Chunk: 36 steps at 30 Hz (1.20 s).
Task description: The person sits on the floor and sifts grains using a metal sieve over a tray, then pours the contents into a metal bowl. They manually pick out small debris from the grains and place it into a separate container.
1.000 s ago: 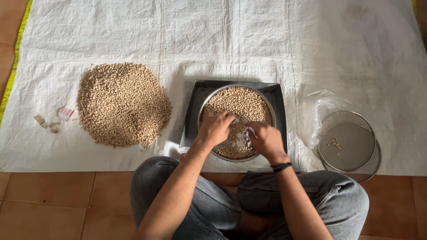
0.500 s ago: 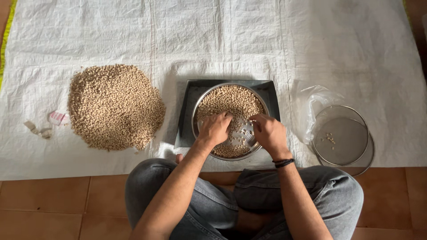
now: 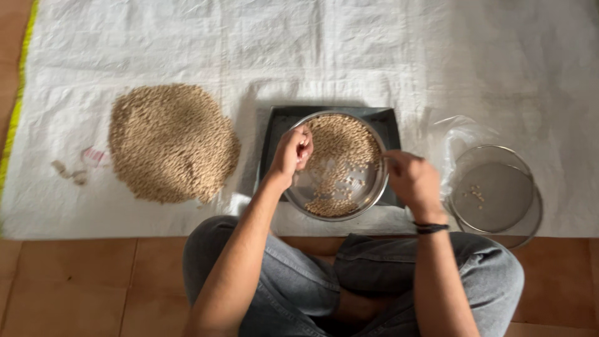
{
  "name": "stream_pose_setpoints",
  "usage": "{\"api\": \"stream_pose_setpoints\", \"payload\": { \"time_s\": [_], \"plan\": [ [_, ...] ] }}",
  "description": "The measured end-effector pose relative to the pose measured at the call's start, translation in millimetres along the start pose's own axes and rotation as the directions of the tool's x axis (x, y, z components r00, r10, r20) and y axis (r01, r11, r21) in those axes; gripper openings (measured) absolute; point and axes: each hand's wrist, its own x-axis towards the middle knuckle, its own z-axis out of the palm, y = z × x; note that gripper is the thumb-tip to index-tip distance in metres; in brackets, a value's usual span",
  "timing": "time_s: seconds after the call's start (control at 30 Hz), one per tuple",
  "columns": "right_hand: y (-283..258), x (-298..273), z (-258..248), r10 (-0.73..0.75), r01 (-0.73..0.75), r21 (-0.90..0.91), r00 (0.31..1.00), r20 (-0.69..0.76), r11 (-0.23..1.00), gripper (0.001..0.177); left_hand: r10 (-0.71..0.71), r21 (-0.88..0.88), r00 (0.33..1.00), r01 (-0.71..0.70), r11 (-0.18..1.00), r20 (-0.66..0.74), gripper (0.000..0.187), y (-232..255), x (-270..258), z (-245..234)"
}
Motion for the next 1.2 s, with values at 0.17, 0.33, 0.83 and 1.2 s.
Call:
{"api": "stream_pose_setpoints", "payload": {
  "time_s": [0.17,0.33,0.83,1.2],
  "plan": [
    [-51,-12,-49,-0.074,0.065,0.178,0.996,0.044,0.982,0.023,0.006,0.156,1.000,-0.006,0.988,0.003,0.027,-31,-49,17],
    [-113,-58,-67,-0.323,0.240,0.413,0.935,0.143,0.878,0.032,-0.378,0.129,0.924,0.383,0.915,-0.063,0.037,-111,-94,77],
    [-39,-61,-23,0.121,-0.130,0.136,0.990,0.066,0.982,0.020,0.184,0.998,0.981,0.057,0.030,-0.061,0.023,-45,-75,37],
    [-18,-40,25,-0.169,0.175,-0.018,0.972,0.166,0.984,0.022,0.214,0.995,0.976,0.050,-0.086,-0.031,0.017,-70,-54,-4]
  ]
}}
